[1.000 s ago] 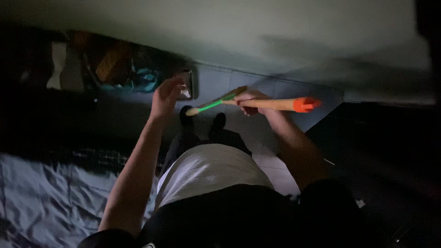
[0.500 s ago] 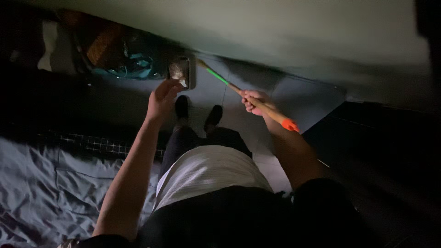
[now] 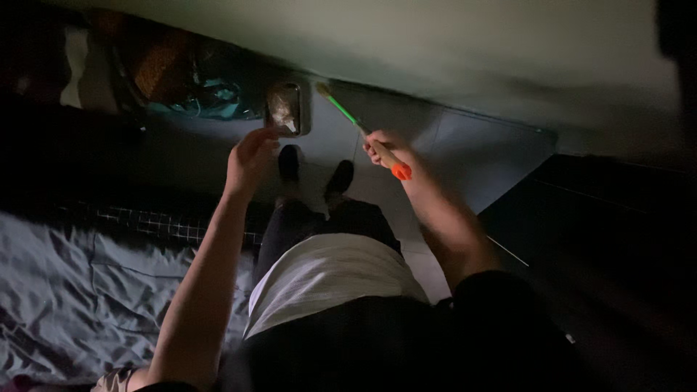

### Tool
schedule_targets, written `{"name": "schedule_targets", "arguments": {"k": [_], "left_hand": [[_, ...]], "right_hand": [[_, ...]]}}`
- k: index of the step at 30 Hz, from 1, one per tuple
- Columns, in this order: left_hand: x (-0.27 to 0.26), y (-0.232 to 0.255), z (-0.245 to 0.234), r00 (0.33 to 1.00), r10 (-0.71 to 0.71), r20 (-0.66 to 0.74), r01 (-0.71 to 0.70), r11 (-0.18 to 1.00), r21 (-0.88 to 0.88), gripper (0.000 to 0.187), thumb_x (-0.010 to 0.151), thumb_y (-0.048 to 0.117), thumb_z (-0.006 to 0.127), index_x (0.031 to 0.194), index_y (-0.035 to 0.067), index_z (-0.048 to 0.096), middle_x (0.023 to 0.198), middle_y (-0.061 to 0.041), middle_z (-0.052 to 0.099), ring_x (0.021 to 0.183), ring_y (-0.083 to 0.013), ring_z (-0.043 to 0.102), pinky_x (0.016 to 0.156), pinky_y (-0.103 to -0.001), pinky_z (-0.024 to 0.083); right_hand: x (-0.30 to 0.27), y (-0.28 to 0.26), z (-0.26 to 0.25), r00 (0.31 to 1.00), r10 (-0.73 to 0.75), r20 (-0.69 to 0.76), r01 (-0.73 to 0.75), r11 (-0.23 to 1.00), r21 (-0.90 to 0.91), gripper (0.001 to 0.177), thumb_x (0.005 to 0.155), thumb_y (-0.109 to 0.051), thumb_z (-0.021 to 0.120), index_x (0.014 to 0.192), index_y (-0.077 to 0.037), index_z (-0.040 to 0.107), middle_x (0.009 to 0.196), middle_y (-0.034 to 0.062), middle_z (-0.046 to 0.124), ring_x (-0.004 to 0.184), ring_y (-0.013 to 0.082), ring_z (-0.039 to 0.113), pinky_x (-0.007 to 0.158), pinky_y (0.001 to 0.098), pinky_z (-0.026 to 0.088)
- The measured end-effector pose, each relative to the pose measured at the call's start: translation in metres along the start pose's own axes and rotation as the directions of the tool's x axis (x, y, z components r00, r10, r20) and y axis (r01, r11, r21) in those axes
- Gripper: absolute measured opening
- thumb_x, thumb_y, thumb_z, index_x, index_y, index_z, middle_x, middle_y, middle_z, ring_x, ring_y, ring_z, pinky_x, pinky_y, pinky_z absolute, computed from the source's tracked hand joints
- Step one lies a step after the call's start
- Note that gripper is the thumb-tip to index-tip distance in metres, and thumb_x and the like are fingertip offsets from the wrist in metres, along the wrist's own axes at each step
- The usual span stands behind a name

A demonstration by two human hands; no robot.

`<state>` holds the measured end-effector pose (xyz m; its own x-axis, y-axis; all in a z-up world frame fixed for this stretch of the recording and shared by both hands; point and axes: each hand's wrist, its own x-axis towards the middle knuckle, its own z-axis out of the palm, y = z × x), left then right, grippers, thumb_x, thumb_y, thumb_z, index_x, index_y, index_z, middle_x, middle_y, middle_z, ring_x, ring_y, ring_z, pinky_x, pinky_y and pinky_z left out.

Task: The person sweeps the floor using a broom, pushing debris along the floor tiles.

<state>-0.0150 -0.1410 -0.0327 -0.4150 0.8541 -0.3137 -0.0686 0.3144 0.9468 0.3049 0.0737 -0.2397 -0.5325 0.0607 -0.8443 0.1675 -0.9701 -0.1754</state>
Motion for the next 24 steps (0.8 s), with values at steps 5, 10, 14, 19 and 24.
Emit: {"name": "schedule_targets", "arguments": {"k": [5,10,14,19,24], "left_hand": [[-0.003,-0.011,-0.005,0.971,-0.209,-0.114,0.231,0.943,0.239,0.035,0.1,0.027,0.065,0.13,0.009,0.069,0.124,-0.01,0.072,0.115,-0.0224,0.067,0.095,-0.035,0.053],[-0.004,-0.019,-0.012,0.991,-0.121,-0.053,0.131,0.954,0.269,0.036,0.102,0.028,0.064,0.132,0.007,0.066,0.128,-0.01,0.07,0.119,-0.0212,0.066,0.098,-0.035,0.053],[0.002,-0.013,-0.012,0.99,-0.132,-0.058,0.141,0.966,0.217,0.036,0.101,0.026,0.064,0.132,0.007,0.067,0.128,-0.01,0.07,0.119,-0.0208,0.067,0.099,-0.034,0.055],[0.001,-0.014,-0.012,0.992,-0.103,-0.068,0.113,0.98,0.164,0.036,0.102,0.027,0.064,0.132,0.006,0.067,0.13,-0.01,0.07,0.119,-0.0219,0.066,0.1,-0.034,0.053],[0.003,-0.01,-0.005,0.997,-0.051,-0.055,0.063,0.967,0.248,0.033,0.104,0.026,0.065,0.13,0.006,0.069,0.129,-0.01,0.07,0.121,-0.0222,0.066,0.102,-0.035,0.052]], "right_hand": [[0.036,0.008,0.028,0.987,-0.077,-0.144,0.055,0.987,-0.15,0.01,0.094,-0.012,0.059,0.09,-0.004,0.056,0.075,0.0085,0.061,0.053,0.014,0.055,0.043,0.0286,0.042],[0.022,0.018,-0.009,0.879,-0.443,0.178,0.466,0.876,-0.124,0.019,0.092,-0.022,0.064,0.091,-0.004,0.059,0.071,0.0084,0.061,0.051,0.0154,0.055,0.043,0.0307,0.044],[-0.053,0.033,-0.066,0.912,-0.373,0.171,0.41,0.836,-0.364,0.026,0.09,-0.018,0.063,0.11,-0.004,0.052,0.073,0.0083,0.062,0.052,0.0157,0.055,0.044,0.0313,0.045],[-0.12,0.034,-0.062,0.966,-0.232,-0.114,0.126,0.809,-0.574,0.05,0.088,-0.013,0.062,0.133,-0.004,0.043,0.075,0.0082,0.063,0.052,0.016,0.055,0.046,0.0321,0.047],[-0.136,0.029,-0.018,0.951,-0.179,-0.251,-0.071,0.663,-0.745,0.072,0.088,-0.009,0.061,0.156,-0.004,0.039,0.077,0.0081,0.063,0.051,0.016,0.054,0.046,0.0323,0.047]]}}
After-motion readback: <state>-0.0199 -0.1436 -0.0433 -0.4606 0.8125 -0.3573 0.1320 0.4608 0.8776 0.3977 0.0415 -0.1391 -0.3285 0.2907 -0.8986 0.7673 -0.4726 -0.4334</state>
